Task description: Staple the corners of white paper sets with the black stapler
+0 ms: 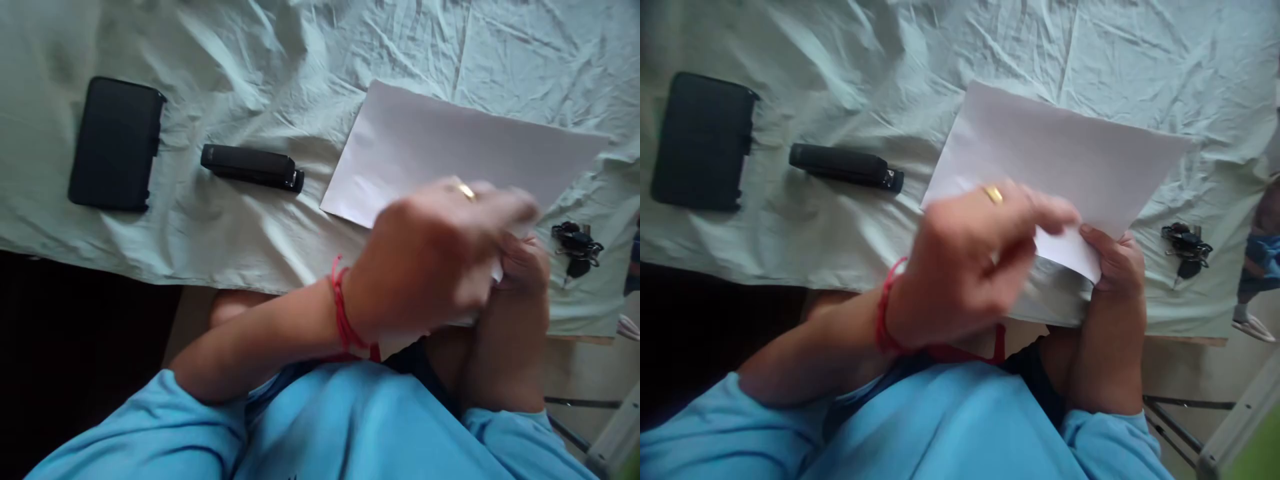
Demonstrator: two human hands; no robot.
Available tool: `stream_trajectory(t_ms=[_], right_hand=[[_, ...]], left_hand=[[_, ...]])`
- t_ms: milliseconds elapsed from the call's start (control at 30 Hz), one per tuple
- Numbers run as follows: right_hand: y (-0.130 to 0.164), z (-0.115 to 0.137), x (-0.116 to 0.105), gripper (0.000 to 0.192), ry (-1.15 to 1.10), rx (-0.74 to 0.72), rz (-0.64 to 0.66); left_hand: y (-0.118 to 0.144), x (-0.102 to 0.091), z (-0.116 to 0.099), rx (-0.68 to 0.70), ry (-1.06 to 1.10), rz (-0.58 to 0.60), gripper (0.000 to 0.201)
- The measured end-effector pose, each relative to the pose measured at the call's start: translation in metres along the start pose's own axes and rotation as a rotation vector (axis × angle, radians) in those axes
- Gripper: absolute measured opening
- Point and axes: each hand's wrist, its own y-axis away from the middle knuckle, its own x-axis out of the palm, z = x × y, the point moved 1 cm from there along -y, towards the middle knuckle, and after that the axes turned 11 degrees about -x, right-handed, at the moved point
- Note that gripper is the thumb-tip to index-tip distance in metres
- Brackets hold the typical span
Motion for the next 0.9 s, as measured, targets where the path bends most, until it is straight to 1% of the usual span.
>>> stream_trajectory(t_ms=[33, 100, 133, 167, 200, 233, 300, 367, 433, 467, 533, 600, 633, 667, 700, 733, 800, 833, 900], right_hand=[[-0.002, 0.0, -0.002, 0.045, -0.004, -0.028, -0.017], [-0.007, 0.0, -0.006, 0.045, -0.014, -0.09, -0.053], [-0.009, 0.0, -0.008, 0.044, -0.021, -0.117, -0.066], [-0.01, 0.0, -0.01, 0.043, -0.029, -0.14, -0.076], [-0.012, 0.001, -0.012, 0.042, -0.037, -0.157, -0.086], [-0.013, 0.003, -0.014, 0.041, -0.04, -0.169, -0.1], [-0.014, 0.005, -0.018, 0.041, -0.039, -0.183, -0.13], [-0.014, 0.006, -0.02, 0.04, -0.045, -0.191, -0.142], [-0.014, 0.005, -0.022, 0.041, -0.072, -0.206, -0.134], [-0.015, 0.005, -0.023, 0.042, -0.088, -0.213, -0.128], [-0.015, 0.003, -0.025, 0.047, -0.097, -0.211, -0.12], [-0.015, 0.002, -0.027, 0.051, -0.07, -0.201, -0.112], [-0.014, 0.001, -0.028, 0.053, -0.05, -0.196, -0.112], [-0.013, 0.002, -0.029, 0.053, -0.028, -0.19, -0.113], [-0.012, 0.002, -0.03, 0.053, -0.007, -0.181, -0.114], [-0.01, 0.003, -0.031, 0.053, 0.014, -0.17, -0.121], [-0.007, 0.004, -0.032, 0.051, 0.067, -0.136, -0.141], [-0.006, 0.005, -0.032, 0.05, 0.094, -0.12, -0.15], [-0.006, 0.006, -0.031, 0.051, 0.123, -0.105, -0.165]], left_hand=[[-0.009, -0.007, 0.008, -0.065, 0.063, -0.077, 0.038], [-0.02, -0.017, 0.035, -0.14, 0.127, -0.243, 0.037], [-0.023, -0.02, 0.052, -0.148, 0.152, -0.325, 0.036], [-0.024, -0.024, 0.069, -0.128, 0.163, -0.407, 0.036], [-0.024, -0.026, 0.086, -0.14, 0.158, -0.443, 0.037], [-0.023, -0.028, 0.102, -0.153, 0.163, -0.497, 0.034], [-0.019, -0.031, 0.125, -0.219, 0.297, -0.53, 0.022], [-0.015, -0.03, 0.135, -0.295, 0.452, -0.495, 0.01], [-0.013, -0.025, 0.133, -0.381, 0.557, -0.447, 0.002], [-0.012, -0.021, 0.13, -0.433, 0.607, -0.41, 0.003], [-0.012, -0.014, 0.122, -0.538, 0.72, -0.293, 0.013], [-0.013, -0.009, 0.116, -0.633, 0.832, -0.145, 0.027], [-0.013, -0.007, 0.114, -0.675, 0.872, -0.089, 0.034], [-0.014, -0.007, 0.115, -0.708, 0.897, -0.057, 0.039], [-0.015, -0.008, 0.116, -0.731, 0.912, -0.046, 0.04], [-0.016, -0.008, 0.119, -0.746, 0.924, -0.036, 0.037], [-0.016, -0.009, 0.125, -0.743, 0.916, -0.003, 0.027], [-0.015, -0.01, 0.127, -0.732, 0.898, 0.017, 0.025], [-0.013, -0.01, 0.131, -0.714, 0.847, 0.029, 0.03]])
